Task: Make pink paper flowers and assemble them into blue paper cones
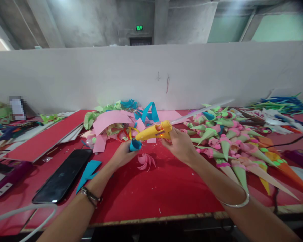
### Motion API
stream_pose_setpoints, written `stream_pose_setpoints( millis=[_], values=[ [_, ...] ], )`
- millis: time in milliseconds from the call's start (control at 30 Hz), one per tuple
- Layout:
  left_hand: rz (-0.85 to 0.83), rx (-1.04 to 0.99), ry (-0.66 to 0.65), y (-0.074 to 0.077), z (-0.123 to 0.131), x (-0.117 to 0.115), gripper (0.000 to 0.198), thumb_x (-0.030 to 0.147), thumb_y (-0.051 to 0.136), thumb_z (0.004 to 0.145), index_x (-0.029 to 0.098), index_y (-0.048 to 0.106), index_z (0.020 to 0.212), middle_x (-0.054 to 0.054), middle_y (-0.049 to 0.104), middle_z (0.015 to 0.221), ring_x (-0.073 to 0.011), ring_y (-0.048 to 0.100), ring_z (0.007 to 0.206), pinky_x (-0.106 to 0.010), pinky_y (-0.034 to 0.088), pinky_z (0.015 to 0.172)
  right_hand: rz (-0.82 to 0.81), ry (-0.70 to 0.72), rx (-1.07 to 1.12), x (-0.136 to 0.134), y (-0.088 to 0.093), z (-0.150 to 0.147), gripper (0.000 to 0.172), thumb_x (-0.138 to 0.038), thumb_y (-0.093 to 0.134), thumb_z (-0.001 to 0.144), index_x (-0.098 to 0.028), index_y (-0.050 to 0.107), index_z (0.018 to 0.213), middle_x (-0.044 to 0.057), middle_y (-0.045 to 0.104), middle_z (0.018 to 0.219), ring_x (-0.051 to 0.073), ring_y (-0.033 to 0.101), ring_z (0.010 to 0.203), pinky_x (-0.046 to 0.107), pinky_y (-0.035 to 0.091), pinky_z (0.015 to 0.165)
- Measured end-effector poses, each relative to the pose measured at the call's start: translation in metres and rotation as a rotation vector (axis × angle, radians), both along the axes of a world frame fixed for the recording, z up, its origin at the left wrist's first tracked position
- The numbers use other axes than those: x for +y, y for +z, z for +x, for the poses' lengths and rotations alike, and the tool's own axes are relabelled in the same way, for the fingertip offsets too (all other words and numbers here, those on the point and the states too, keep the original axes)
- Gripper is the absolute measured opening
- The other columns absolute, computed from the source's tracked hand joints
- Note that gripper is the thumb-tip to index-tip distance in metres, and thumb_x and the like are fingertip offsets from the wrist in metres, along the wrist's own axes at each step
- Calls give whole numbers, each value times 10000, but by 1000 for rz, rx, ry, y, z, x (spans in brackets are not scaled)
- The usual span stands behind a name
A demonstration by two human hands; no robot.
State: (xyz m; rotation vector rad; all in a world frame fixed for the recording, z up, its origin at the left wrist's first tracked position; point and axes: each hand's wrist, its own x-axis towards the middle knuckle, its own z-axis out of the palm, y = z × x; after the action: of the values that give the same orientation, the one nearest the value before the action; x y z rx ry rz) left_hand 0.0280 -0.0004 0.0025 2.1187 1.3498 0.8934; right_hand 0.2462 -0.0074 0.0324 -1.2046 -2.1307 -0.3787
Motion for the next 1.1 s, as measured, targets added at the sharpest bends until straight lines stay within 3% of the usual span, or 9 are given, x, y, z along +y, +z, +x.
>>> stream_pose_setpoints(
  millis=[200, 367, 667, 833, 967, 1100],
  values=[
    [154, 56, 31, 0, -2, 1, 149, 179, 474, 686, 148, 560, 803, 0, 594, 699, -132, 524, 623, -222, 395, 572, -23, 12, -58, -2, 3, 1, 299, -222, 425, 755, -135, 472, 1037, 89, 602, 820, 208, 560, 714, 269, 370, 527],
    [201, 41, 82, 1, -4, 1, 112, 161, 479, 676, 146, 548, 763, 13, 580, 673, -118, 510, 607, -207, 384, 557, -78, 66, -88, 0, 4, 5, 308, -211, 419, 754, -150, 470, 1052, 69, 607, 826, 193, 555, 717, 262, 363, 549],
    [244, 48, 135, 0, -8, 4, 117, 159, 482, 667, 149, 547, 764, 19, 575, 659, -126, 524, 610, -213, 380, 557, -100, 40, -95, 5, 7, 13, 328, -199, 417, 760, -144, 467, 1079, 71, 628, 854, 182, 578, 691, 259, 377, 567],
    [232, 119, 277, 0, -12, 7, 141, 204, 487, 690, 138, 562, 790, -11, 587, 640, -163, 546, 596, -239, 379, 528, -114, -111, -66, 16, 6, 20, 370, -230, 437, 772, -151, 429, 1134, 95, 625, 955, 197, 597, 690, 260, 368, 530],
    [203, 145, 392, -1, -15, 9, 278, 225, 491, 704, 135, 530, 964, -53, 624, 737, -206, 586, 677, -260, 408, 553, -220, -275, -90, 30, -2, 30, 354, -336, 455, 777, -138, 455, 1070, 99, 640, 854, 224, 602, 693, 263, 363, 520],
    [140, 224, 450, -2, -13, 9, 400, 223, 483, 722, 112, 440, 1104, -116, 630, 885, -247, 599, 795, -299, 431, 626, -355, -384, -76, 41, -13, 40, 453, -441, 502, 737, -100, 464, 1032, 135, 633, 854, 250, 595, 790, 268, 389, 590]
  ],
)
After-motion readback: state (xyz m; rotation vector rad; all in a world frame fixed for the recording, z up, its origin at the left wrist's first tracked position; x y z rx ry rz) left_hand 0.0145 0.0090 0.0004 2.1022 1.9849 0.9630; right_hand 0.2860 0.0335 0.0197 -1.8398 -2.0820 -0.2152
